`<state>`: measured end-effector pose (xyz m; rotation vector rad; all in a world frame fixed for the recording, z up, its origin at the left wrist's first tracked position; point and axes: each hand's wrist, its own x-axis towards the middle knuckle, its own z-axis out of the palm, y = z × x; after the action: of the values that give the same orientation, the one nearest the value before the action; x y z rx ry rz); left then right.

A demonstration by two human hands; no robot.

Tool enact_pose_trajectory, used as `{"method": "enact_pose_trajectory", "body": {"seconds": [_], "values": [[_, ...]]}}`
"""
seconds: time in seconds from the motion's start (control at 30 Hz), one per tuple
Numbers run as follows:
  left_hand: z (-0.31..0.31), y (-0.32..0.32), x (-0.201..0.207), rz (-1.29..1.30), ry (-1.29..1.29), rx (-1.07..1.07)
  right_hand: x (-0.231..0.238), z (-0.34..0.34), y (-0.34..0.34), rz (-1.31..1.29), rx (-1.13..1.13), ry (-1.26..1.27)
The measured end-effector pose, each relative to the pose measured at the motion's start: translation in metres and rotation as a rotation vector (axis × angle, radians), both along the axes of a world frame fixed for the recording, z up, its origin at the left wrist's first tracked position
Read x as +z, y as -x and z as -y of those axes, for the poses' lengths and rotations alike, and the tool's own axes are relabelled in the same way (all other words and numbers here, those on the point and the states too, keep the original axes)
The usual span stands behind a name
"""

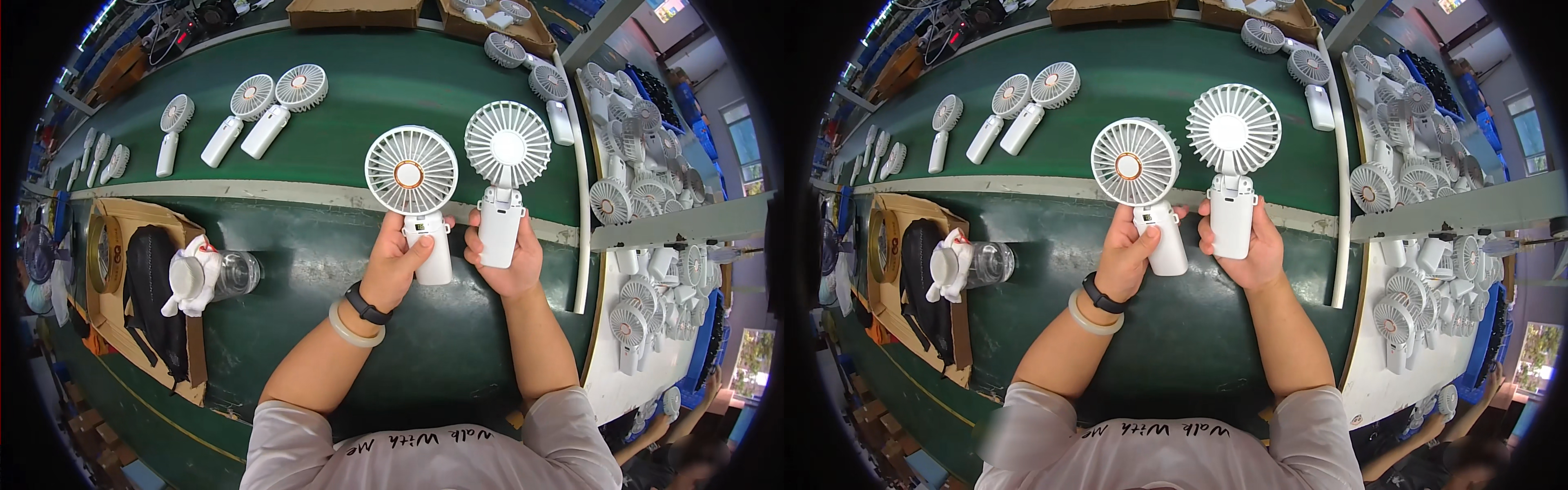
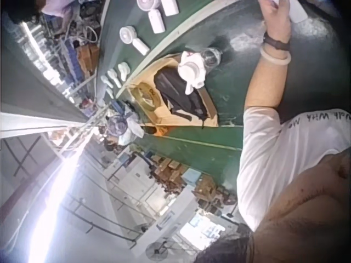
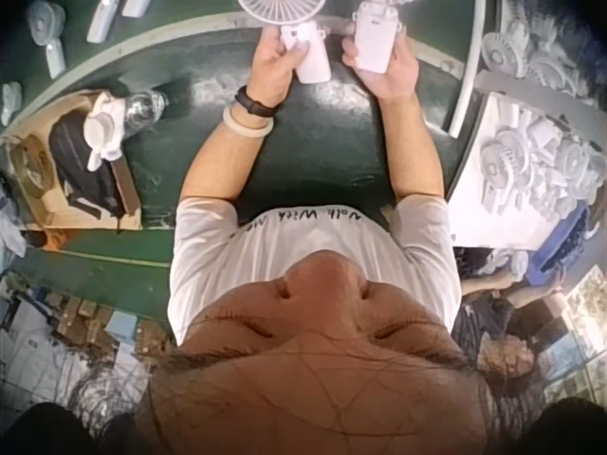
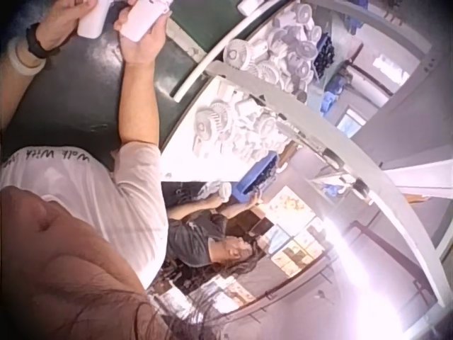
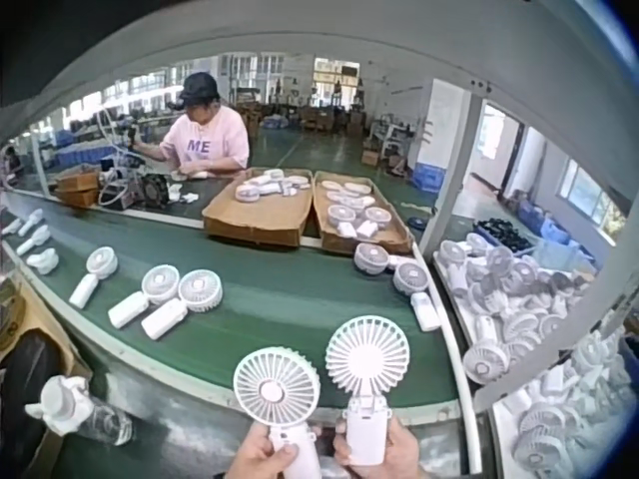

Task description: The person assembles small white portable fans on a green factory table. They pick up fan heads and handles, attach them together, and test the fans by pressing buttons to activate the blades. The person handles multiple units, placing finished fans on the table and picking up new parts to continue the assembly process.

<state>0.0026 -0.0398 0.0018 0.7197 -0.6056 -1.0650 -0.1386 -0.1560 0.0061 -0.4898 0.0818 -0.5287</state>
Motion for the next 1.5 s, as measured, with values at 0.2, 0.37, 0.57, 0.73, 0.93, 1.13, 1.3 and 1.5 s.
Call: {"method": "enact_pose_trajectory", "body": {"seconds": [0.2,0.37,0.57,0.73,0.93,1.13,1.3,1.5], "values": [[-0.001,0.001,0.001,-0.011,-0.031,-0.018,0.005,-0.002,-0.002,-0.150,-0.065,0.118],[-0.002,0.000,0.008,-0.168,-0.048,-0.022,0.013,-0.011,-0.011,-0.434,-0.191,0.270],[-0.004,0.001,0.004,-0.289,-0.039,-0.055,0.014,-0.011,-0.010,-0.421,-0.226,0.352],[-0.004,0.006,0.004,-0.180,-0.062,-0.070,0.009,-0.013,-0.006,-0.500,-0.231,0.443],[-0.004,0.006,0.003,-0.136,-0.055,-0.076,0.010,-0.011,-0.007,-0.465,-0.182,0.368],[-0.007,0.007,0.004,-0.122,-0.073,-0.070,0.006,-0.016,-0.011,-0.526,-0.238,0.496],[-0.011,0.007,0.001,-0.159,-0.048,-0.104,-0.002,-0.015,-0.009,-0.469,-0.253,1.096],[-0.008,0.015,0.004,-0.003,-0.165,0.082,0.009,-0.010,-0.014,-0.729,-0.373,0.899]]}}
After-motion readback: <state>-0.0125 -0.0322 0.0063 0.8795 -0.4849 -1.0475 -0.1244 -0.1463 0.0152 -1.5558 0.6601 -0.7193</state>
